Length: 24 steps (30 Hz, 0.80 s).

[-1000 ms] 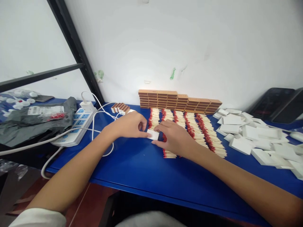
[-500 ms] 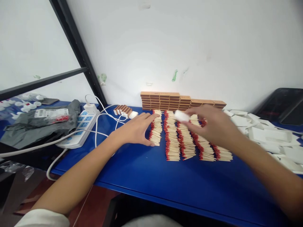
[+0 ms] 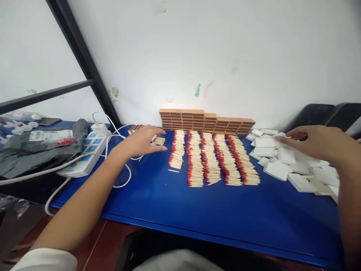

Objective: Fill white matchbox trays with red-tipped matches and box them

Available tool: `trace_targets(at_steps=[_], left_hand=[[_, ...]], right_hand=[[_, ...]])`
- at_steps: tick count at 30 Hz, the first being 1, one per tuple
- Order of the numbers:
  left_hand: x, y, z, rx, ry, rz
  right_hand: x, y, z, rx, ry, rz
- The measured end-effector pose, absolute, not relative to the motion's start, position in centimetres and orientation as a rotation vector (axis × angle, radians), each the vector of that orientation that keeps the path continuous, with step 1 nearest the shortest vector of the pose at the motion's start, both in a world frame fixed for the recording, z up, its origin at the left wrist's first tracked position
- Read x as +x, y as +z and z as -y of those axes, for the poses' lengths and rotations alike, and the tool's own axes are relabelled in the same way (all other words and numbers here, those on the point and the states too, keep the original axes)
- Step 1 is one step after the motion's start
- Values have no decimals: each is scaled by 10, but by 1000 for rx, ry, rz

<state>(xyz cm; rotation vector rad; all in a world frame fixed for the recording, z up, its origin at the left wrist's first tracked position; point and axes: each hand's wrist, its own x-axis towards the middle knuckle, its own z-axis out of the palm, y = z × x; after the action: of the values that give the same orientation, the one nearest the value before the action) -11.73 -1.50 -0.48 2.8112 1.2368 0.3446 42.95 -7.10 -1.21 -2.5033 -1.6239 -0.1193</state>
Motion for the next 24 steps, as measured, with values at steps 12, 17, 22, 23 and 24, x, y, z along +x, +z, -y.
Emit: trace_targets(at_steps=[12,17,22,23,24], left_hand=[[-132,-11,-6,2779,278,-1349],[-118,-26,-6,2842,347,-1181],[-113,-41,-11,2889,306,-1203],[-113,-42,-12,2892,312,-1213],[-113,-42,-12,2892,318,-1216]], right_hand=[[374,-8,79,-2315,-338,1645],[355,-8,81,-2296,-313,1651],[350,-10,81,-2283,-284,1672],[349,-10,82,-2274,-277,1685],[348,-10,82,-2265,-269,1694]])
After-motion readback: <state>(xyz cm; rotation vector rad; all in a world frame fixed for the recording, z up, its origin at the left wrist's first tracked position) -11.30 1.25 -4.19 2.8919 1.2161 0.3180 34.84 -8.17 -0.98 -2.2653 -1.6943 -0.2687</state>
